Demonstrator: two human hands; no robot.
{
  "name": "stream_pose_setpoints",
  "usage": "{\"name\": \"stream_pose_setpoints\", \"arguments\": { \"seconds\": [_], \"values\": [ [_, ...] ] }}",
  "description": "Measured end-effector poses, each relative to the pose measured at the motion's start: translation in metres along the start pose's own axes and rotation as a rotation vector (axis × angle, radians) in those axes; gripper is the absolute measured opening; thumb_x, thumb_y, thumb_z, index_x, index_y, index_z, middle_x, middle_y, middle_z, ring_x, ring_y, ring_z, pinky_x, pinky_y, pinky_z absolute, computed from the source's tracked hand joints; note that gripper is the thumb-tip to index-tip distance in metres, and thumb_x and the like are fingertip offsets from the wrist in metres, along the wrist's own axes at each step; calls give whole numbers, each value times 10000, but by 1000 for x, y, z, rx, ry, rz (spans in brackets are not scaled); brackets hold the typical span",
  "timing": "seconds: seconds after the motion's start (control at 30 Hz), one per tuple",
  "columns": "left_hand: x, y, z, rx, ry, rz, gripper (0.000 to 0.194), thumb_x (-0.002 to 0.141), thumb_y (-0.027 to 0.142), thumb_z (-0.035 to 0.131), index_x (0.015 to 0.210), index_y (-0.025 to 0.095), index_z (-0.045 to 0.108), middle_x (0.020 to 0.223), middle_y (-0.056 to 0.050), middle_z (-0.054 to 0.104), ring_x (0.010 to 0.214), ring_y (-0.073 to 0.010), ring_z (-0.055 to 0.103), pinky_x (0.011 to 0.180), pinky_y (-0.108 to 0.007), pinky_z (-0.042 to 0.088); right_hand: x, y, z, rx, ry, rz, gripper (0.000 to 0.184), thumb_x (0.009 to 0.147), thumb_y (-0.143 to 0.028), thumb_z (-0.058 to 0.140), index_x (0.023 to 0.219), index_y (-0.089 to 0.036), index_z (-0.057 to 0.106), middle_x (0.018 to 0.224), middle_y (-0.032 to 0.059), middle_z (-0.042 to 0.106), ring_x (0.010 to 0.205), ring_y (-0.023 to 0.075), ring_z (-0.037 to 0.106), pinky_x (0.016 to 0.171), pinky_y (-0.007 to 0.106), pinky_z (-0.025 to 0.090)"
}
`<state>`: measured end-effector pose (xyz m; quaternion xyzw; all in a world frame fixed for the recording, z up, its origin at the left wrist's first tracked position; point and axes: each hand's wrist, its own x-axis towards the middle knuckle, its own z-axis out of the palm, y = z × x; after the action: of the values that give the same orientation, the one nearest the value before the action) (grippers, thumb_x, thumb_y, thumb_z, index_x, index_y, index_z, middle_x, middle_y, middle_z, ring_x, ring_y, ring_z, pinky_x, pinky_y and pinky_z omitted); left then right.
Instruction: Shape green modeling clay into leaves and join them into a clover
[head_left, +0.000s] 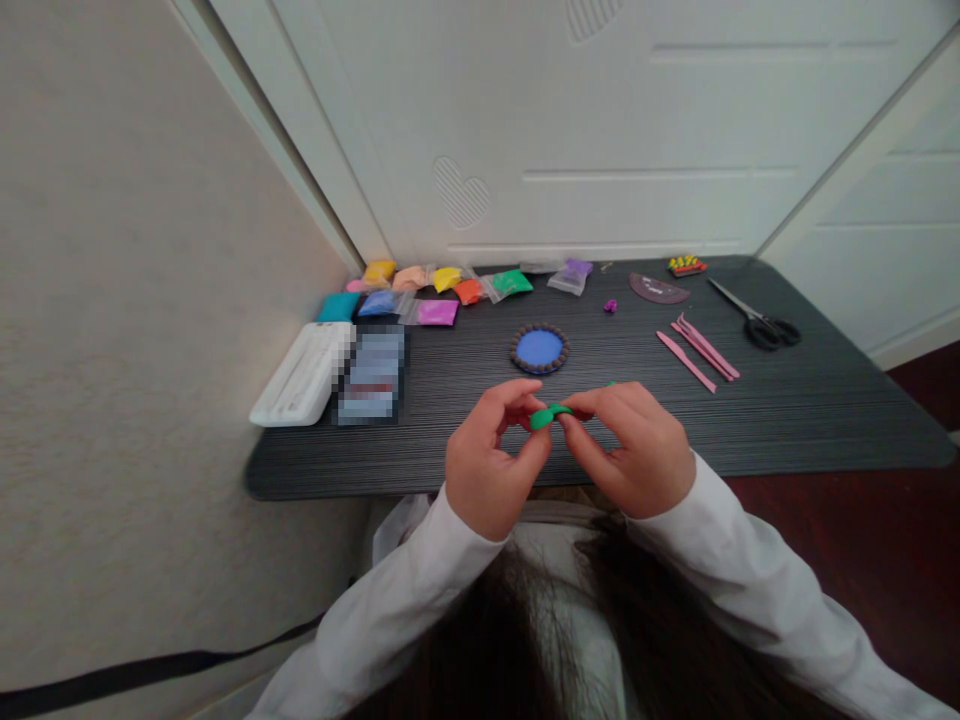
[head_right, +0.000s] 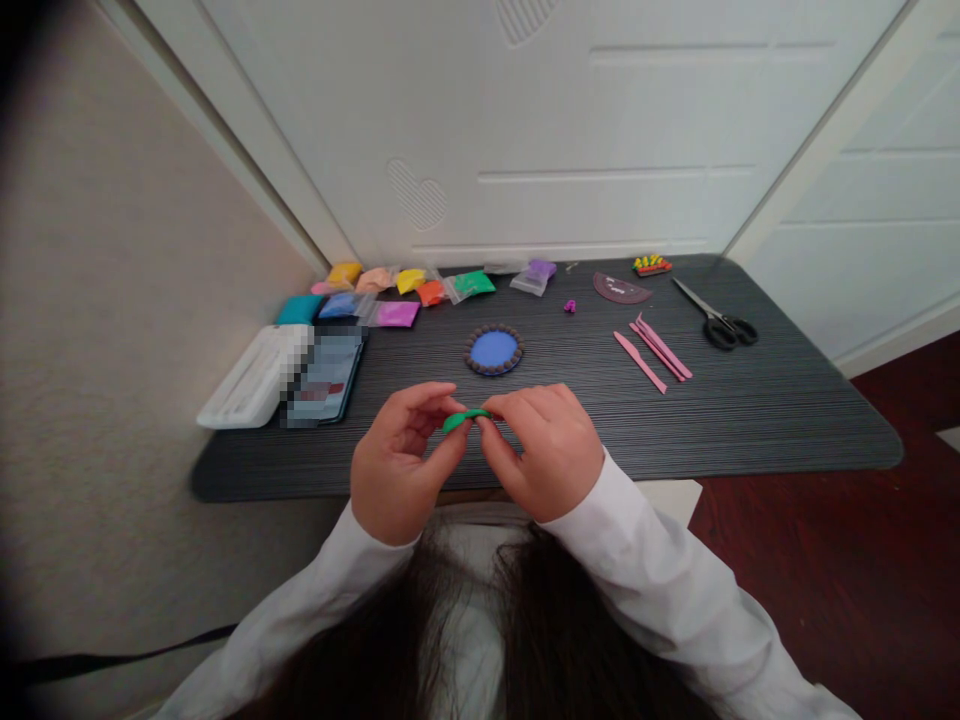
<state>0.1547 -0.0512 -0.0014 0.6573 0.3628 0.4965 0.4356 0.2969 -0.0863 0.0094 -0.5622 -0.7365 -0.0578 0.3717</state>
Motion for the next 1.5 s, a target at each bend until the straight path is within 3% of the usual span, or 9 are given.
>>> {"name": "stream_pose_setpoints", "arguments": {
  "seconds": [0.23, 0.43, 0.53, 0.8, 1.13, 1.33, 1.5],
  "values": [
    [2, 2, 1, -73, -5, -67, 341, 717, 110, 587, 1032, 208, 504, 843, -3, 566, 795, -111, 569, 771, -242, 456, 0, 0, -1, 33, -27, 22, 110, 794, -211, 508, 811, -170, 608, 752, 55, 666, 728, 178, 582, 687, 323, 441],
    [8, 10, -5, -284, -27, -272, 436, 689, 134, 631, 1080, 210, 454, 850, 15, 524, 754, -81, 562, 694, -194, 456, 0, -2, -11, 315, -114, 173, 333, 769, -227, 540, 1097, -172, 520, 850, 45, 655, 789, 161, 600, 750, 313, 473],
    [8, 17, -6, -345, -61, -328, 490, 673, 133, 646, 1107, 214, 433, 877, 13, 517, 744, -77, 565, 700, -200, 457, 3, -4, -14, 430, -132, 192, 372, 745, -226, 567, 1110, -185, 512, 847, 32, 649, 756, 141, 601, 717, 277, 489],
    [3, 50, -14, -559, -155, -322, 476, 665, 151, 663, 1088, 206, 451, 853, -6, 574, 731, -120, 590, 643, -235, 466, 8, -22, -40, 492, -66, 132, 247, 725, -214, 595, 971, -192, 593, 797, 25, 662, 705, 135, 593, 647, 251, 492],
    [-31, 110, -34, -648, -210, -200, 406, 707, 121, 634, 1063, 226, 471, 813, 3, 615, 740, -121, 598, 707, -264, 462, 5, -75, -87, 518, 21, 4, 241, 728, -213, 602, 969, -208, 605, 796, 23, 663, 700, 136, 589, 639, 251, 486],
    [-37, 112, -49, -688, -167, -181, 395, 697, 115, 646, 1044, 211, 484, 831, -16, 639, 790, -158, 629, 700, -267, 472, 7, -90, -77, 585, 25, -1, 281, 736, -220, 602, 1017, -230, 586, 874, 21, 660, 753, 134, 584, 685, 253, 483],
    [-33, 93, -47, -722, -124, -233, 362, 696, 109, 641, 1020, 184, 497, 845, -32, 647, 783, -167, 640, 691, -270, 480, 2, -76, -57, 614, -37, 108, 376, 753, -264, 597, 1122, -253, 526, 907, 21, 639, 798, 143, 565, 752, 290, 464]
  ]
}}
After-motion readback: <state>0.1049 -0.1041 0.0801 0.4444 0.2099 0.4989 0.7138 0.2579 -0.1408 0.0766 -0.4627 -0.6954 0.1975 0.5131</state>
